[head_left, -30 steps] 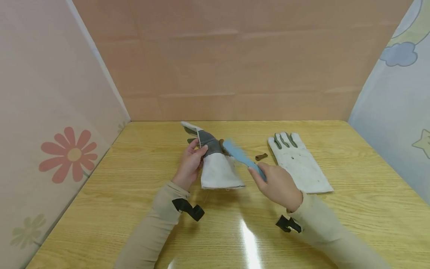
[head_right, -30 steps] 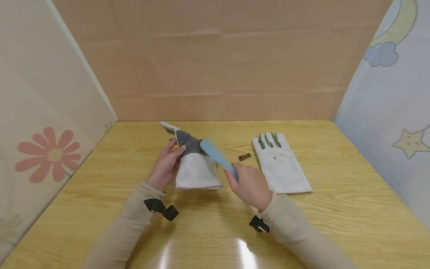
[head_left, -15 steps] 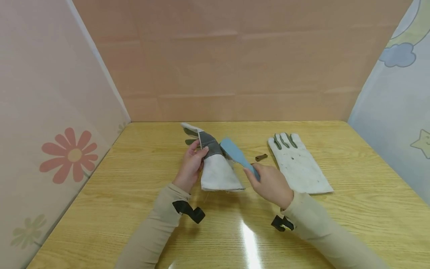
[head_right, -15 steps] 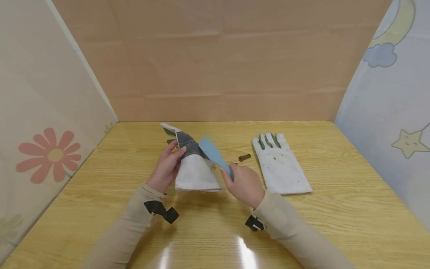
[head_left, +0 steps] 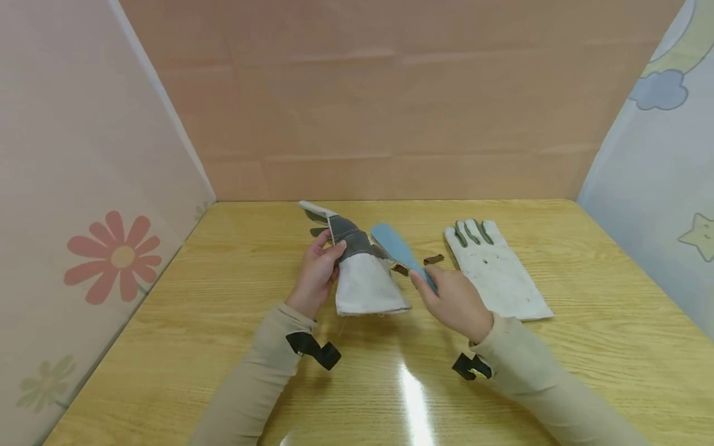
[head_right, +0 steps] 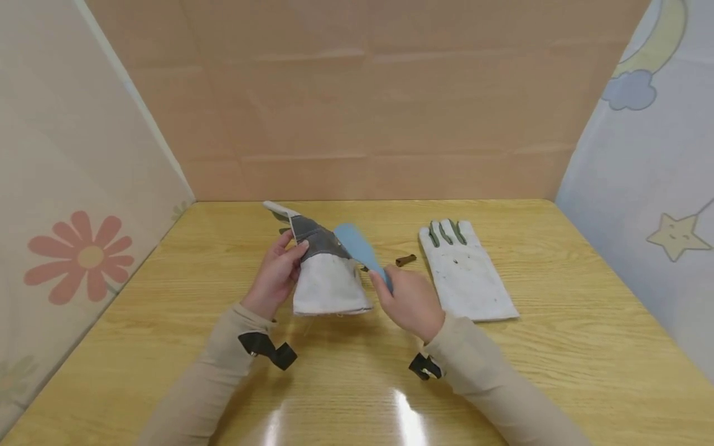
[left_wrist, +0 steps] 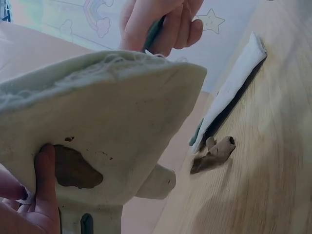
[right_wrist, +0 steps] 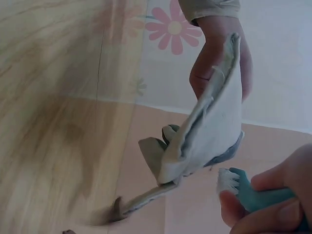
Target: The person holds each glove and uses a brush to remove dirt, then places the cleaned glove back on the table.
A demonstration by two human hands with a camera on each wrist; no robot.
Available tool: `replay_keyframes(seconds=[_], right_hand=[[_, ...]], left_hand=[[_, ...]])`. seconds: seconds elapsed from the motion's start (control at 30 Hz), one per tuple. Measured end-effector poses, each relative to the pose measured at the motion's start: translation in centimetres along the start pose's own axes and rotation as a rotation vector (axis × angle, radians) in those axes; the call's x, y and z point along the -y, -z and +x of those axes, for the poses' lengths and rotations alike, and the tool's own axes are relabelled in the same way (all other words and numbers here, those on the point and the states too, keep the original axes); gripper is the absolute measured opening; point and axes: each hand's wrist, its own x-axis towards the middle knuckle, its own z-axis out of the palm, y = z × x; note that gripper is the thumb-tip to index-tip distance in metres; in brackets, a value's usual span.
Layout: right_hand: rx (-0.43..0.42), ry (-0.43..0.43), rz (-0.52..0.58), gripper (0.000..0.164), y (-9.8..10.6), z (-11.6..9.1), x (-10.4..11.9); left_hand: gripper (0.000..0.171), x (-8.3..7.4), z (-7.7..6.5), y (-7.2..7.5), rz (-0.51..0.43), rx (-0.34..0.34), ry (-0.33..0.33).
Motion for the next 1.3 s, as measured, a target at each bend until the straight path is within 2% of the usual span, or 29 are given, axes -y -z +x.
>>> replay_keyframes(seconds=[0.27, 0.4, 0.67, 0.77, 0.9, 1.17, 1.3], right_hand=[[0.069, -0.048, -0.07, 0.036, -0.6, -0.7, -0.9], [0.063, -0.064, -0.107, 0.036, -0.1, -1.2, -1.5], [-0.011, -0.015, -0.032, 0.037, 0.9, -0.9, -0.5], [0.017, -0.001, -0.016, 0.034, 0.8, -0.9, -0.1], [0.082, -0.007, 0.027, 0.035, 0.2, -0.9, 0.2], [0.131, -0.025, 0.115, 0.038, -0.7, -1.0, 0.2], [0.144, -0.039, 0.135, 0.039, -0.7, -1.0, 0.3]], left_hand=[[0.038, 0.0, 0.2, 0.5, -0.017, -0.022, -0.009], [0.038, 0.0, 0.2, 0.6, -0.004, -0.029, 0.002], [0.036, -0.2, 0.0, 0.5, -0.013, -0.023, 0.02], [0.036, -0.4, -0.2, 0.4, -0.013, -0.014, 0.011], [0.038, -0.7, -0.8, -0.1, 0.048, 0.009, 0.006], [0.041, -0.4, -1.8, -1.2, 0.207, 0.082, -0.093], [0.037, 0.1, -2.1, -1.5, 0.26, 0.138, -0.203]])
